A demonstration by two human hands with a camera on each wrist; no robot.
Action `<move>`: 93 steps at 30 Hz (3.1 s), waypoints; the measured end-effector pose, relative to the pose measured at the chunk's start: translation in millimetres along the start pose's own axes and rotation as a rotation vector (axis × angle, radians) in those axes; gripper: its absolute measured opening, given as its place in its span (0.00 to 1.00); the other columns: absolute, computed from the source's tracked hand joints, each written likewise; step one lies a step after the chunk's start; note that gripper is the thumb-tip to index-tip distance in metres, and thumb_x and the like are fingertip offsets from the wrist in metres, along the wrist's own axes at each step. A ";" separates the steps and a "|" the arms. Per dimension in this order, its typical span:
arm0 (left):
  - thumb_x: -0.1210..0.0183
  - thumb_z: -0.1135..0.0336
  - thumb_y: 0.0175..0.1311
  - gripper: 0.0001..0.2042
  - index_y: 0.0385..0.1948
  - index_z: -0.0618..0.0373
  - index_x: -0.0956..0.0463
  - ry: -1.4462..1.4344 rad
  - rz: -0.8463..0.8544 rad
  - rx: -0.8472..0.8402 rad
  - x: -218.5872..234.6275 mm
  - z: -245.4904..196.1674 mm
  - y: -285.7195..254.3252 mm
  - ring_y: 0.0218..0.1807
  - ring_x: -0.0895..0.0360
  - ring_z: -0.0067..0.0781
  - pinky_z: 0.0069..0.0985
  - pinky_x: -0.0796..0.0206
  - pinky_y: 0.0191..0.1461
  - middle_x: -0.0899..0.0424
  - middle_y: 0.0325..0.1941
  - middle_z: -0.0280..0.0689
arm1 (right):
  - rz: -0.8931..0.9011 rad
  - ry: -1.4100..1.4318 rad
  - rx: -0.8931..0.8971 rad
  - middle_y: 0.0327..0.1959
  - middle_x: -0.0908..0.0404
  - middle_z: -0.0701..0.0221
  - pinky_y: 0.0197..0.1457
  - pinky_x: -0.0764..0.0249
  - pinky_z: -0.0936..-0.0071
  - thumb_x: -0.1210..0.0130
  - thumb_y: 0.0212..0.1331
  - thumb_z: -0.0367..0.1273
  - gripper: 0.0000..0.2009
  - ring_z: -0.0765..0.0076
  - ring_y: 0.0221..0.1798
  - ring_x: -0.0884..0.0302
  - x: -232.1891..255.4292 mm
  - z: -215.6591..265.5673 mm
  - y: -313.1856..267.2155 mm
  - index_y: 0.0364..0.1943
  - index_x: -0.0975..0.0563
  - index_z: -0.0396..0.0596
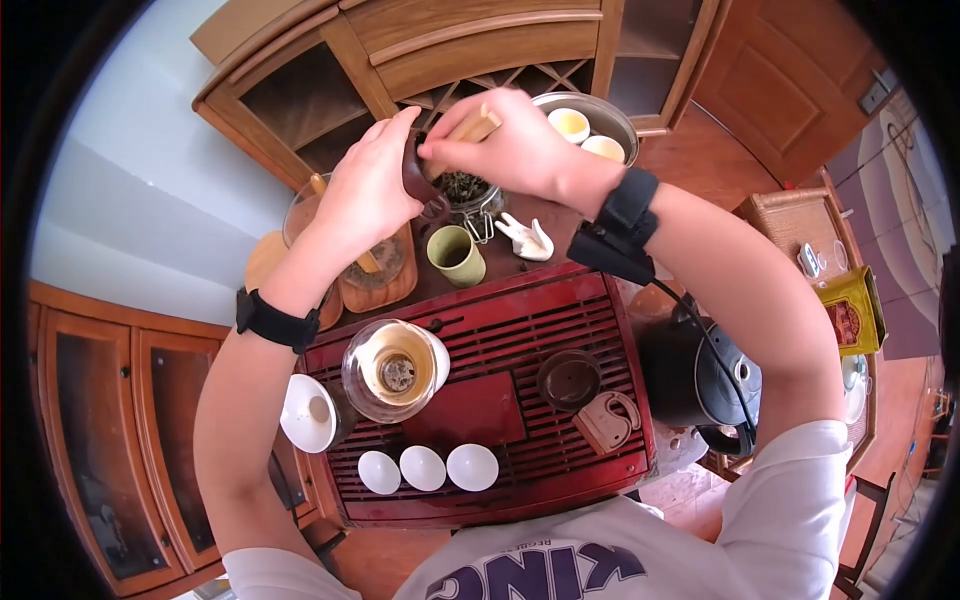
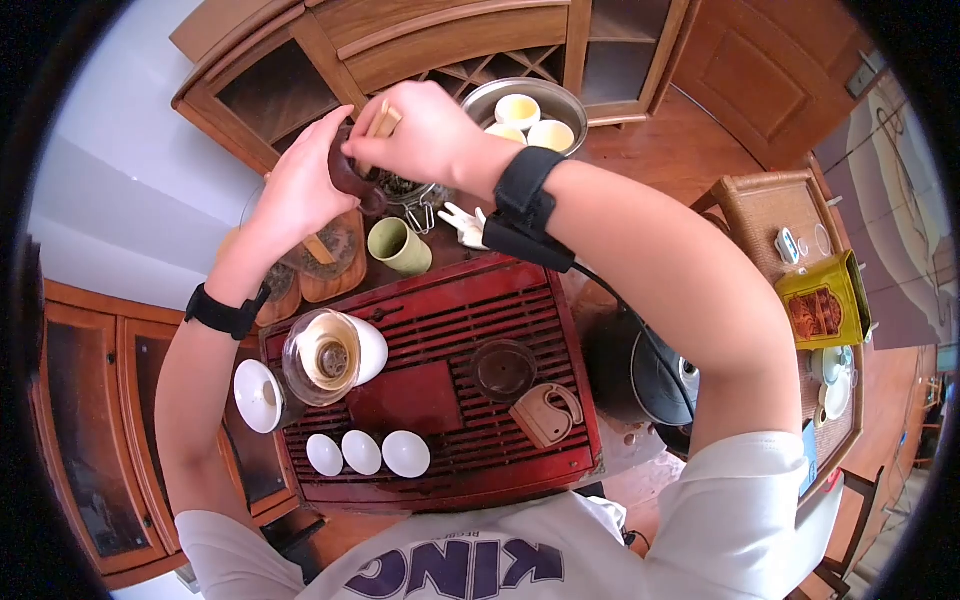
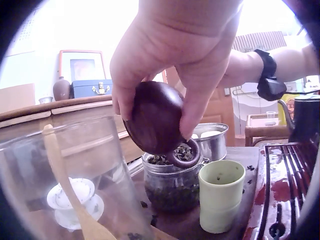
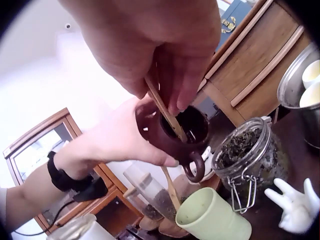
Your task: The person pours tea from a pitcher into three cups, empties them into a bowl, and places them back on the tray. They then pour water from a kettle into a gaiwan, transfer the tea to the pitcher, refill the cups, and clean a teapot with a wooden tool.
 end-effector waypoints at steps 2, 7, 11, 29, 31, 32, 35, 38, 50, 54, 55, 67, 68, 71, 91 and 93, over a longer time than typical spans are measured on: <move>0.28 0.75 0.40 0.46 0.69 0.58 0.40 0.011 0.008 -0.003 -2.9 2.2 0.8 0.66 0.29 0.50 0.37 0.33 0.69 0.29 0.66 0.49 | -0.026 -0.105 -0.040 0.31 0.12 0.66 0.42 0.20 0.78 0.33 0.57 0.33 0.08 0.76 0.34 0.15 -1.1 -0.2 -3.0 0.35 0.14 0.42; 0.28 0.76 0.40 0.45 0.69 0.59 0.39 0.111 -0.004 -0.055 -6.6 4.2 1.9 0.66 0.29 0.50 0.36 0.34 0.69 0.28 0.65 0.49 | -0.158 -0.097 -0.143 0.30 0.13 0.61 0.46 0.19 0.67 0.37 0.52 0.39 0.10 0.57 0.36 0.13 22.0 -2.9 4.2 0.31 0.13 0.49; 0.28 0.76 0.40 0.45 0.69 0.59 0.39 0.126 0.031 -0.010 -1.8 4.4 4.3 0.67 0.30 0.50 0.37 0.34 0.70 0.28 0.65 0.49 | -0.191 -0.104 -0.142 0.28 0.13 0.61 0.45 0.19 0.67 0.37 0.53 0.41 0.12 0.58 0.35 0.13 28.2 0.4 1.4 0.31 0.13 0.48; 0.22 0.79 0.39 0.51 0.69 0.57 0.45 -0.776 -0.261 -0.060 21.3 2.7 -39.5 0.70 0.32 0.38 0.36 0.35 0.72 0.33 0.68 0.44 | -0.227 0.540 -0.043 0.38 0.15 0.65 0.36 0.19 0.78 0.47 0.69 0.35 0.13 0.70 0.33 0.15 52.4 72.1 -24.6 0.41 0.18 0.36; 0.22 0.80 0.38 0.51 0.70 0.56 0.45 -0.771 -0.276 -0.089 33.0 -13.1 -54.2 0.71 0.34 0.38 0.36 0.36 0.73 0.34 0.69 0.44 | -0.226 0.537 0.042 0.31 0.14 0.69 0.36 0.19 0.80 0.42 0.63 0.33 0.10 0.75 0.31 0.15 40.4 90.5 -32.3 0.36 0.17 0.39; 0.23 0.81 0.38 0.51 0.70 0.55 0.45 -0.768 -0.284 -0.118 38.1 -20.0 -61.4 0.72 0.35 0.38 0.36 0.38 0.74 0.35 0.70 0.43 | -0.235 0.418 0.097 0.29 0.14 0.70 0.36 0.19 0.77 0.39 0.62 0.33 0.08 0.75 0.31 0.15 37.8 99.1 -35.5 0.35 0.16 0.41; 0.23 0.81 0.38 0.52 0.70 0.55 0.46 -0.712 -0.334 -0.198 49.2 -34.2 -83.3 0.73 0.37 0.39 0.37 0.38 0.74 0.36 0.71 0.43 | -0.246 -0.026 0.400 0.27 0.17 0.64 0.36 0.22 0.70 0.36 0.55 0.30 0.06 0.59 0.30 0.16 36.6 117.1 -50.4 0.34 0.18 0.44; 0.23 0.81 0.38 0.52 0.70 0.55 0.47 -0.704 -0.380 -0.235 53.4 -39.0 -102.8 0.73 0.36 0.40 0.38 0.38 0.74 0.36 0.71 0.44 | -0.071 -0.153 0.671 0.29 0.15 0.66 0.35 0.22 0.75 0.34 0.56 0.26 0.03 0.67 0.30 0.16 38.4 132.1 -64.7 0.32 0.16 0.41; 0.22 0.78 0.39 0.51 0.70 0.57 0.44 -0.651 -0.365 -0.217 52.2 -62.4 -181.0 0.70 0.32 0.39 0.32 0.29 0.67 0.37 0.73 0.45 | -0.121 -0.301 0.889 0.26 0.22 0.68 0.27 0.23 0.71 0.35 0.44 0.30 0.09 0.64 0.26 0.21 17.5 158.4 -123.2 0.29 0.21 0.44; 0.21 0.76 0.39 0.49 0.68 0.57 0.42 -0.566 -0.328 -0.180 48.4 -76.2 -211.9 0.70 0.32 0.49 0.38 0.33 0.68 0.33 0.70 0.49 | 0.090 -0.316 0.807 0.25 0.28 0.72 0.21 0.29 0.76 0.42 0.38 0.33 0.13 0.71 0.23 0.27 11.0 183.4 -163.8 0.30 0.22 0.42; 0.21 0.76 0.40 0.48 0.68 0.57 0.42 -0.635 -0.310 -0.156 46.1 -79.8 -221.9 0.71 0.33 0.50 0.39 0.35 0.69 0.34 0.71 0.50 | 0.058 -0.264 0.787 0.26 0.26 0.71 0.22 0.28 0.76 0.40 0.41 0.31 0.14 0.71 0.24 0.25 7.9 184.6 -171.1 0.34 0.21 0.40; 0.23 0.79 0.43 0.51 0.72 0.56 0.48 -1.004 -0.199 -0.088 24.9 -118.0 -274.8 0.73 0.35 0.41 0.37 0.30 0.69 0.41 0.75 0.45 | 0.120 -0.149 0.549 0.31 0.19 0.68 0.24 0.23 0.72 0.32 0.48 0.28 0.09 0.66 0.27 0.19 10.5 205.3 -213.7 0.34 0.18 0.42; 0.23 0.79 0.43 0.52 0.72 0.57 0.49 -1.011 -0.196 -0.078 22.7 -120.0 -276.9 0.73 0.35 0.41 0.37 0.30 0.68 0.41 0.74 0.45 | 0.170 -0.111 0.527 0.29 0.19 0.68 0.23 0.23 0.72 0.32 0.49 0.28 0.09 0.66 0.26 0.19 13.1 210.2 -215.7 0.34 0.18 0.41; 0.23 0.80 0.43 0.52 0.72 0.58 0.49 -1.080 -0.237 -0.059 14.4 -124.5 -283.1 0.73 0.35 0.41 0.39 0.33 0.71 0.41 0.74 0.46 | 0.121 -0.102 0.526 0.26 0.20 0.67 0.22 0.24 0.71 0.31 0.49 0.27 0.08 0.65 0.24 0.20 16.2 217.0 -215.7 0.32 0.19 0.41; 0.23 0.79 0.42 0.52 0.72 0.55 0.46 -1.231 -0.261 0.080 -11.6 -141.9 -314.4 0.73 0.35 0.40 0.37 0.33 0.70 0.37 0.73 0.44 | 0.028 -0.291 0.422 0.21 0.30 0.72 0.20 0.30 0.72 0.33 0.50 0.30 0.08 0.68 0.19 0.27 -4.6 233.9 -247.0 0.26 0.23 0.46; 0.23 0.79 0.41 0.52 0.72 0.55 0.46 -1.245 -0.271 0.069 -12.3 -142.9 -314.5 0.73 0.35 0.40 0.37 0.33 0.70 0.37 0.73 0.44 | 0.061 -0.333 0.434 0.21 0.31 0.74 0.22 0.29 0.72 0.34 0.50 0.31 0.08 0.69 0.21 0.27 -15.5 231.2 -252.6 0.29 0.22 0.45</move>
Point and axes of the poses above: each hand's wrist, its own y-axis towards the middle knuckle, its own x-axis out of the back of the hand, z = x × y, the point moved 1 cm from there along y, towards the middle knuckle
